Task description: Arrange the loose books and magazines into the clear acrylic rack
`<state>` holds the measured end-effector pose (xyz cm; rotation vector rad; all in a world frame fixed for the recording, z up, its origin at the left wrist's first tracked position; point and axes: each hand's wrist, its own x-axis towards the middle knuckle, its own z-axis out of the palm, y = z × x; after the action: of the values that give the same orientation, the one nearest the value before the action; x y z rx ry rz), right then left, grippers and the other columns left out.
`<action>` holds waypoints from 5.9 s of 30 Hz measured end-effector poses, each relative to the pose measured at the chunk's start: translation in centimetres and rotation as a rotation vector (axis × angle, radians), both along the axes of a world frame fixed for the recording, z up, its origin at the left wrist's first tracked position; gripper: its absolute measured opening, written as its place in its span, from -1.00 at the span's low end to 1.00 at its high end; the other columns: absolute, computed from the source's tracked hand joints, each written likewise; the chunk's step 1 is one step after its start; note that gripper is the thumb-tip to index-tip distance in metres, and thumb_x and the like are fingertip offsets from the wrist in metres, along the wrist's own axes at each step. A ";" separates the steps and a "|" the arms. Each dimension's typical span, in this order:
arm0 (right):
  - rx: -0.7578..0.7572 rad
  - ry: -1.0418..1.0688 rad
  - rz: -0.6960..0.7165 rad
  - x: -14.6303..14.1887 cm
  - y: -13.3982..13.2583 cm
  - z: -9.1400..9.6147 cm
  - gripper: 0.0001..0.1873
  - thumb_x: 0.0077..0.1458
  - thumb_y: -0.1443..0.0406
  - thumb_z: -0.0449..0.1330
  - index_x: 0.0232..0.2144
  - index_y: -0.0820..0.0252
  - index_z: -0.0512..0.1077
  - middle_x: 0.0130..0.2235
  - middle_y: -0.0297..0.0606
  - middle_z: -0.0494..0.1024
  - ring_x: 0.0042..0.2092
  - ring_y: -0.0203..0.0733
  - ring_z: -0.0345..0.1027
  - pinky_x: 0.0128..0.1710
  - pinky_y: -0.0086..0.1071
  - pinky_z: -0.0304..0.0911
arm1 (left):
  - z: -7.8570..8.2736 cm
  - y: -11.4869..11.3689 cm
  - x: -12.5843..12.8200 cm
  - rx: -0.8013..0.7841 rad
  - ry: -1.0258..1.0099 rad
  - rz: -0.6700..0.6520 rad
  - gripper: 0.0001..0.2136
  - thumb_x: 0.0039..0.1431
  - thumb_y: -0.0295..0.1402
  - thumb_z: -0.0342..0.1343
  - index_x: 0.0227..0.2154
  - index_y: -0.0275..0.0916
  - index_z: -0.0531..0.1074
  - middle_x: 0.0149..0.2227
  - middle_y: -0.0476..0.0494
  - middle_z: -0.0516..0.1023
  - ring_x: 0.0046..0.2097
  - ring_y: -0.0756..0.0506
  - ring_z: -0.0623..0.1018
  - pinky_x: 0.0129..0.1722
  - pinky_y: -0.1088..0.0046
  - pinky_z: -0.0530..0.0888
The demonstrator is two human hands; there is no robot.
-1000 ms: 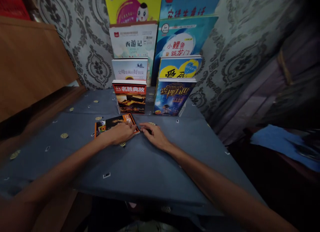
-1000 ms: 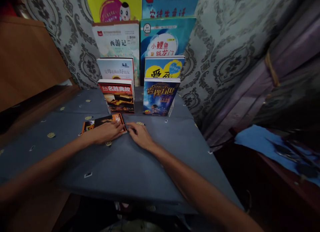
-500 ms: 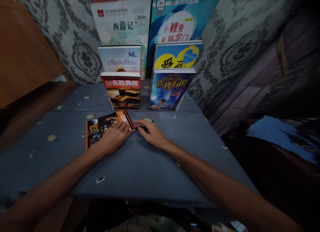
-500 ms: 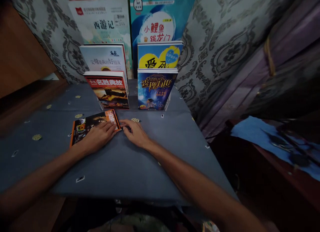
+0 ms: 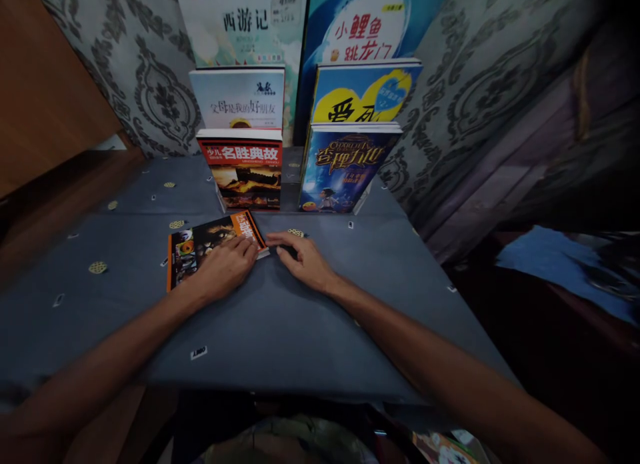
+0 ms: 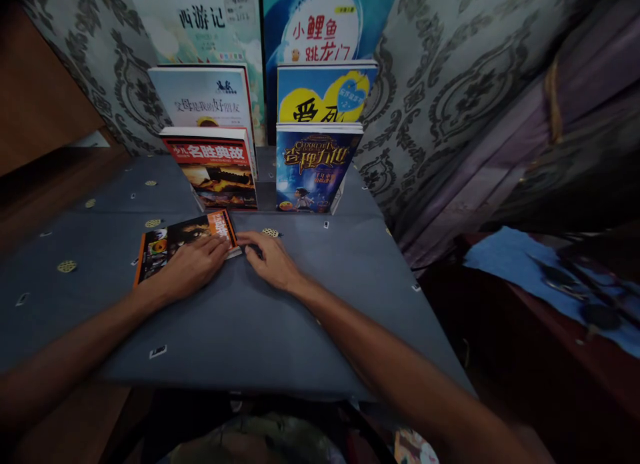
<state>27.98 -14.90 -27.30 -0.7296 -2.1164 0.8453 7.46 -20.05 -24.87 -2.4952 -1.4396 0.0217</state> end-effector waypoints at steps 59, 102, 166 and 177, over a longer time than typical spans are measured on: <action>0.372 -0.305 0.032 -0.2 -1.0 -0.3 -0.68 0.23 0.46 0.05 -0.04 0.24 0.49 -0.20 -0.10 0.62 -0.13 -0.04 0.40 -0.02 -0.17 0.24 | 0.3 0.2 -1.6 -0.030 -0.195 0.121 -0.55 0.39 -0.07 -0.05 0.16 -0.27 0.37 0.20 -0.34 0.46 0.27 -0.31 0.38 0.26 0.01 0.28; 0.304 -0.507 -0.278 0.5 0.1 -0.8 -0.62 0.28 0.40 0.06 0.11 0.17 0.41 0.23 0.05 0.37 0.21 0.14 0.25 0.12 0.06 0.25 | 1.5 2.0 -4.9 -0.144 -0.153 0.504 -0.57 0.42 -0.21 -0.21 0.23 -0.13 0.33 -0.15 -0.26 0.67 -0.10 -0.27 0.64 -0.16 0.30 0.46; 0.247 -0.228 -0.045 1.1 1.4 -1.4 -0.67 0.23 0.32 0.10 -0.03 0.17 0.56 0.11 -0.09 0.57 0.19 0.02 0.39 0.21 0.05 0.27 | 1.5 -2.6 0.9 0.085 -0.091 -0.328 -0.67 0.46 -0.26 -0.14 -0.17 -0.25 0.53 -0.25 -0.15 0.57 -0.14 -0.10 0.52 -0.22 0.41 0.42; 0.241 -0.238 -0.043 1.1 1.4 -1.5 -0.66 0.24 0.30 0.09 -0.01 0.17 0.55 0.12 -0.06 0.56 0.20 0.00 0.37 0.23 0.03 0.24 | 1.7 -2.5 0.8 0.058 -0.094 -0.334 -0.66 0.46 -0.30 -0.16 -0.13 -0.26 0.53 -0.25 -0.16 0.57 -0.16 -0.12 0.52 -0.23 0.37 0.43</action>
<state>29.04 -13.52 -28.81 -0.7745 -2.3520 0.4876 8.26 -22.57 -23.13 -2.6843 -1.0211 -0.1999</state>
